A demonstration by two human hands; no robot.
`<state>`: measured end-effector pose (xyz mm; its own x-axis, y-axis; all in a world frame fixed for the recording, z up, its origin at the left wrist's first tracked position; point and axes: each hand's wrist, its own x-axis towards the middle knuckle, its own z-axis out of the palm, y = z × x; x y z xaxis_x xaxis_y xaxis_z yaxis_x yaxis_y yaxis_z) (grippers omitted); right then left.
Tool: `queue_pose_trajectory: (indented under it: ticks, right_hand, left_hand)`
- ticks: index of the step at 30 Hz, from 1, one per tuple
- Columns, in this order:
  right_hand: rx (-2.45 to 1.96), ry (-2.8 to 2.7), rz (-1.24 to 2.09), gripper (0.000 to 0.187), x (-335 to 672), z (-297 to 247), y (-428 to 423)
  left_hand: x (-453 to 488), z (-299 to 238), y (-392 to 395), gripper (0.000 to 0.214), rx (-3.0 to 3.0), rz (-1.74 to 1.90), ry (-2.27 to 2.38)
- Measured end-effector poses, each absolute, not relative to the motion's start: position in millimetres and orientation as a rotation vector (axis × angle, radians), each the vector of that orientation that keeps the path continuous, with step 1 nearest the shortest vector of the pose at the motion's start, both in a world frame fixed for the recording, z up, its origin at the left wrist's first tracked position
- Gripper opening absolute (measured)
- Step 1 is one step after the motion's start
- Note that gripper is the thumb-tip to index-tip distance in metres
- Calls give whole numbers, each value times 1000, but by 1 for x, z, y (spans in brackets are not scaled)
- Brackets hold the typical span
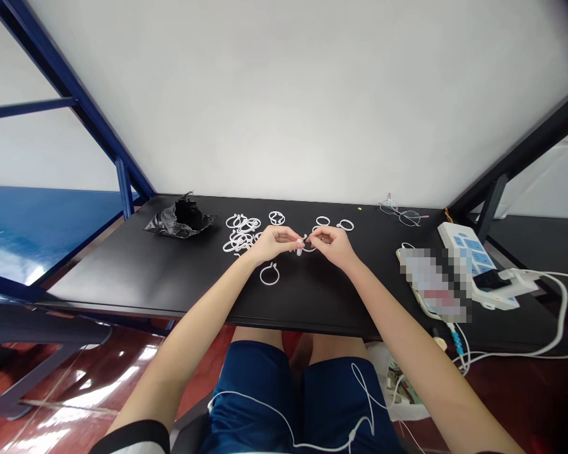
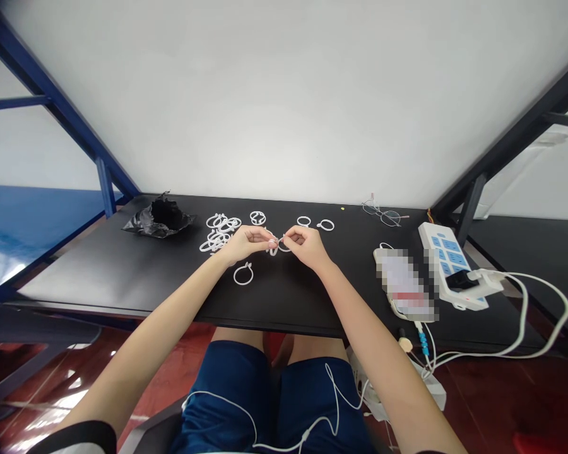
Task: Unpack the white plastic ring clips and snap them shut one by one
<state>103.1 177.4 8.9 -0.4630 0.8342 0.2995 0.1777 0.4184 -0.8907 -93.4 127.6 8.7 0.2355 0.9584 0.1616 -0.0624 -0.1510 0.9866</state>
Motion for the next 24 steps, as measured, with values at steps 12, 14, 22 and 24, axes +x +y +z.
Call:
queue_pose_trajectory:
  ticks: [12, 14, 22, 24]
  right_hand:
    - [-844, -1884, 1109, 9, 101, 6, 176]
    - [-840, -1879, 1127, 9, 101, 5, 177]
    - [-814, -1830, 1254, 9, 98, 7, 176]
    - [-809, -1820, 1308, 14, 98, 10, 175]
  left_hand:
    - [-92, 6, 128, 26, 1531, 1128, 963]
    - [-93, 6, 128, 27, 1523, 1135, 946]
    - [-92, 7, 127, 27, 1426, 1131, 847]
    - [-92, 8, 128, 27, 1388, 1166, 854]
